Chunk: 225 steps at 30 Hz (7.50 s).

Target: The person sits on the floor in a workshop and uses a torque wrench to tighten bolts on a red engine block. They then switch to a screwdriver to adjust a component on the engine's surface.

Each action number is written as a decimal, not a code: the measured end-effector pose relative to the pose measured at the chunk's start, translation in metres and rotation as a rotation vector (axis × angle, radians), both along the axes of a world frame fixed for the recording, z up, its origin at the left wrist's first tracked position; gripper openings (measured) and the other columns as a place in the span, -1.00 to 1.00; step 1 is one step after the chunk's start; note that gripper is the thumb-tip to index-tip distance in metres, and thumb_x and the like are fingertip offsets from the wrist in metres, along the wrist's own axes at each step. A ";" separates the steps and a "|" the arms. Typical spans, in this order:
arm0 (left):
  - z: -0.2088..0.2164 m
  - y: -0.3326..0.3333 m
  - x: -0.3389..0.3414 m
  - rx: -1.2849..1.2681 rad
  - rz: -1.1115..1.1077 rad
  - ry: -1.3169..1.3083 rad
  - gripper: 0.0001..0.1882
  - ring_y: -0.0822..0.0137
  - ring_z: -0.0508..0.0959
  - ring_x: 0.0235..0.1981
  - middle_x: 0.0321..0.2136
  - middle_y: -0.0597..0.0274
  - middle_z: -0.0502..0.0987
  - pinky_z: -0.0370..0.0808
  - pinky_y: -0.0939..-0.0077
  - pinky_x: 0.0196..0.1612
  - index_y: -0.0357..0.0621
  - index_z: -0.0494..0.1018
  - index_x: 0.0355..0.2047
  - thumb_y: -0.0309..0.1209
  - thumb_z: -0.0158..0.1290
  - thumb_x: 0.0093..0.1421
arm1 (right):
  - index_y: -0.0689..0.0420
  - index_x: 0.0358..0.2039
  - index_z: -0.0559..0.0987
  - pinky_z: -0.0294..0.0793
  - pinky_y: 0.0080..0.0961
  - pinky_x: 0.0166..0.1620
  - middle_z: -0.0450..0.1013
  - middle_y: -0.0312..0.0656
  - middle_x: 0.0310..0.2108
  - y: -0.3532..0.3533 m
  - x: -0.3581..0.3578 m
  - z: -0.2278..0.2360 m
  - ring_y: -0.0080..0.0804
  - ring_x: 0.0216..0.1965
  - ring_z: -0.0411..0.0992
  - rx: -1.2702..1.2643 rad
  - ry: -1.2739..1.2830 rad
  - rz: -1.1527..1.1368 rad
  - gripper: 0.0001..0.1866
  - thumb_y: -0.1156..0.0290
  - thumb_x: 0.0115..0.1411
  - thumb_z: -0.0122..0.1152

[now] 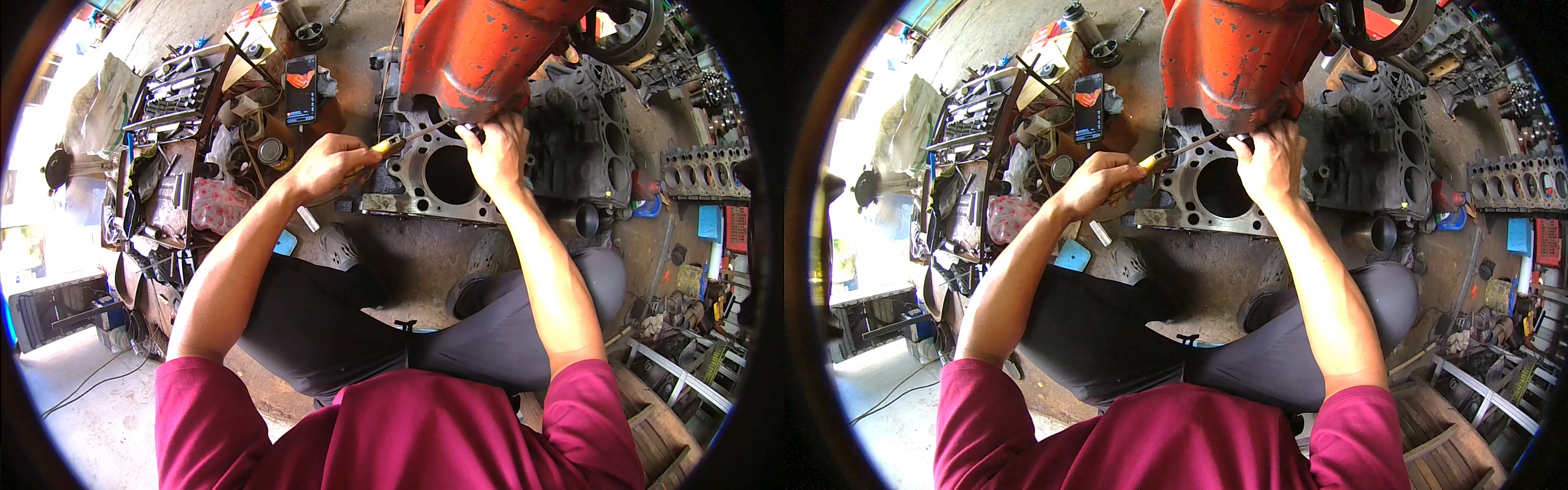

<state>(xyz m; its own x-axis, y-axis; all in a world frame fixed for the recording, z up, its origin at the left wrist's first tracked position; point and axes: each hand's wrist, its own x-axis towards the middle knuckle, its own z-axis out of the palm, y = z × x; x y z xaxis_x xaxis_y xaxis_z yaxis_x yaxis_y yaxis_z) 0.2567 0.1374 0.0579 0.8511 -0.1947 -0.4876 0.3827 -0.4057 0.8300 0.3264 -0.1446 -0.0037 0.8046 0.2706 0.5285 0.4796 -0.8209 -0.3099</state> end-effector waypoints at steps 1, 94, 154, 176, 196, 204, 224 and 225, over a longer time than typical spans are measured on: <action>0.000 0.000 0.000 0.008 -0.004 -0.002 -0.69 0.55 0.41 -0.60 -0.58 0.32 0.51 0.32 0.58 -0.54 -0.20 0.57 -0.38 -0.18 0.09 0.28 | 0.09 -0.31 0.67 0.31 -0.12 0.02 0.50 -0.15 -0.17 0.000 0.000 0.000 -0.08 0.00 0.36 -0.001 0.003 -0.002 -0.69 0.11 0.08 0.40; -0.003 0.001 0.001 0.084 -0.022 -0.014 -0.68 0.57 0.41 -0.63 -0.60 0.33 0.51 0.32 0.58 -0.56 -0.21 0.56 -0.39 -0.16 0.13 0.27 | 0.12 -0.42 0.66 0.29 -0.14 -0.04 0.49 -0.17 -0.25 0.000 0.002 -0.001 -0.11 -0.04 0.36 -0.010 -0.023 -0.013 -0.65 0.06 0.05 0.43; 0.002 0.000 0.002 0.145 -0.041 -0.015 -0.66 0.56 0.41 -0.61 -0.60 0.34 0.50 0.34 0.57 -0.54 -0.21 0.57 -0.37 -0.13 0.13 0.27 | 0.14 -0.45 0.67 0.29 -0.12 0.00 0.49 -0.15 -0.26 0.003 0.001 0.000 -0.12 -0.04 0.36 -0.018 -0.021 -0.023 -0.63 0.05 0.02 0.45; 0.002 0.000 0.002 0.127 -0.042 -0.008 -0.65 0.56 0.42 -0.60 -0.60 0.34 0.50 0.32 0.57 -0.54 -0.21 0.59 -0.35 -0.13 0.12 0.27 | 0.12 -0.41 0.65 0.32 -0.13 -0.03 0.49 -0.17 -0.25 0.006 -0.002 -0.001 -0.11 -0.07 0.39 0.061 -0.010 -0.054 -0.65 0.09 0.00 0.48; -0.008 0.006 0.013 -0.378 0.204 0.285 -0.63 0.50 0.52 -0.52 -0.33 0.15 0.60 0.38 0.70 -0.63 -0.31 0.51 -0.09 -0.21 -0.02 0.36 | 0.09 -0.42 0.65 0.29 -0.17 -0.10 0.56 -0.24 -0.28 0.002 0.002 -0.007 -0.18 -0.10 0.42 0.050 -0.052 0.017 -0.74 0.17 0.04 0.45; -0.006 0.006 0.016 -0.395 0.235 0.331 -0.64 0.51 0.48 -0.60 -0.41 0.16 0.60 0.34 0.69 -0.65 -0.27 0.51 -0.13 -0.18 0.00 0.33 | 0.09 -0.42 0.64 0.28 -0.18 -0.09 0.56 -0.25 -0.28 0.003 0.001 -0.005 -0.19 -0.08 0.43 0.058 -0.032 0.008 -0.74 0.17 0.05 0.45; -0.008 0.008 0.011 0.266 -0.012 -0.290 -0.57 0.30 0.57 -0.41 -0.47 0.06 0.59 0.49 0.34 -0.24 -0.32 0.60 -0.29 -0.11 0.27 0.15 | 0.09 -0.40 0.64 0.25 -0.11 -0.07 0.53 -0.18 -0.37 0.004 0.003 -0.005 -0.11 -0.12 0.42 0.098 -0.038 0.041 -0.74 0.16 0.07 0.39; -0.010 0.006 0.009 0.302 -0.014 -0.377 -0.58 0.25 0.58 -0.40 -0.45 0.03 0.59 0.50 0.32 -0.23 -0.32 0.59 -0.29 -0.13 0.27 0.14 | 0.09 -0.40 0.64 0.25 -0.11 -0.07 0.53 -0.19 -0.37 0.004 0.003 -0.005 -0.11 -0.12 0.42 0.097 -0.038 0.040 -0.74 0.16 0.07 0.39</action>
